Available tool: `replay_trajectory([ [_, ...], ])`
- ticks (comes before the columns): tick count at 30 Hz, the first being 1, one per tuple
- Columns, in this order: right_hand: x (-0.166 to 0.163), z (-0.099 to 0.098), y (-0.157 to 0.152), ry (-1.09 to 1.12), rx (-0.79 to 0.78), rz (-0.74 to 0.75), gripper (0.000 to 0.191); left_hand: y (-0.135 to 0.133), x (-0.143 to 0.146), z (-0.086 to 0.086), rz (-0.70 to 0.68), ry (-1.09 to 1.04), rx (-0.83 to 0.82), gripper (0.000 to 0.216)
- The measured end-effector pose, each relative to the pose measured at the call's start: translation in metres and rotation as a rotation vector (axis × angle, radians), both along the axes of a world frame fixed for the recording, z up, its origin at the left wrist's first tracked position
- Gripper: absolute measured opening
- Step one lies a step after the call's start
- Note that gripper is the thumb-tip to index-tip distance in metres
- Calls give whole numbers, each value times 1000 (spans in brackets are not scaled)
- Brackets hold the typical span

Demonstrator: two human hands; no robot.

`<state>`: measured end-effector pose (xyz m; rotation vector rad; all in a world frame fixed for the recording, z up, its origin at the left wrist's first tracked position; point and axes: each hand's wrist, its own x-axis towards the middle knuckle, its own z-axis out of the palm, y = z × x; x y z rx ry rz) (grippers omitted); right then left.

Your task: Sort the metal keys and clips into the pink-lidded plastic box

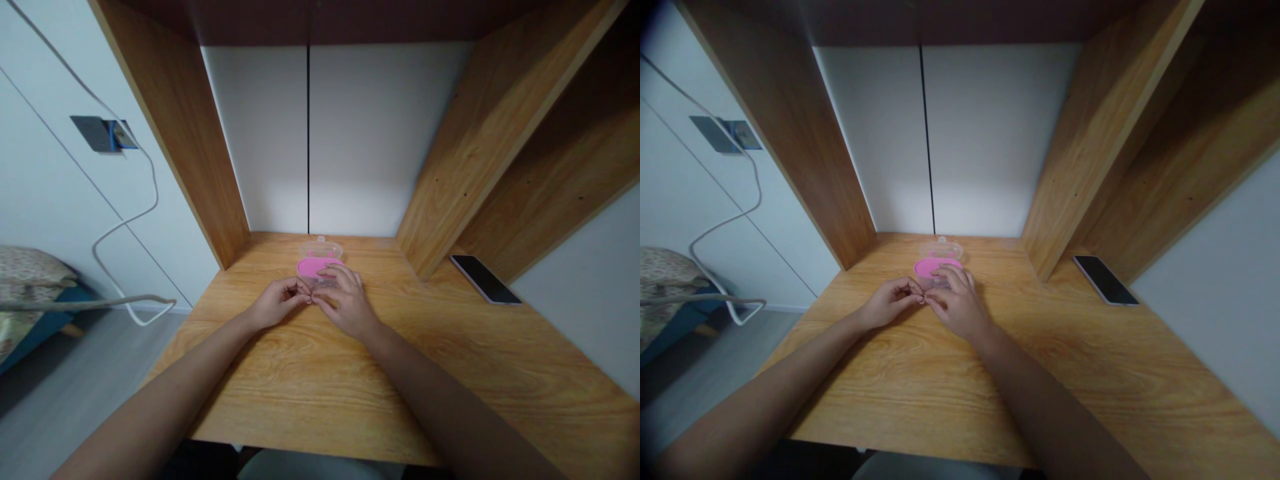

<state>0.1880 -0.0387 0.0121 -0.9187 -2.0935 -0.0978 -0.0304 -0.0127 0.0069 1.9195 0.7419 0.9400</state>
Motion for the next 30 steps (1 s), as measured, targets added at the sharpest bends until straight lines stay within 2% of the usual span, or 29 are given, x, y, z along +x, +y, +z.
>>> replay_trajectory([
  [9, -1, 3, -2, 23, -36, -9, 10, 1, 1, -5, 3, -52, -66, 22],
  [17, 0, 4, -3, 59, -27, 0, 10, 5, 0, -5, 97, -92, -222, 35],
  [22, -1, 4, -4, 62, -31, 4, 13, 2, -1, -2, 122, -91, -237, 33],
  [30, -1, 3, -3, 35, -50, -2, 7, -1, 3, -2, 77, -112, -239, 33],
])
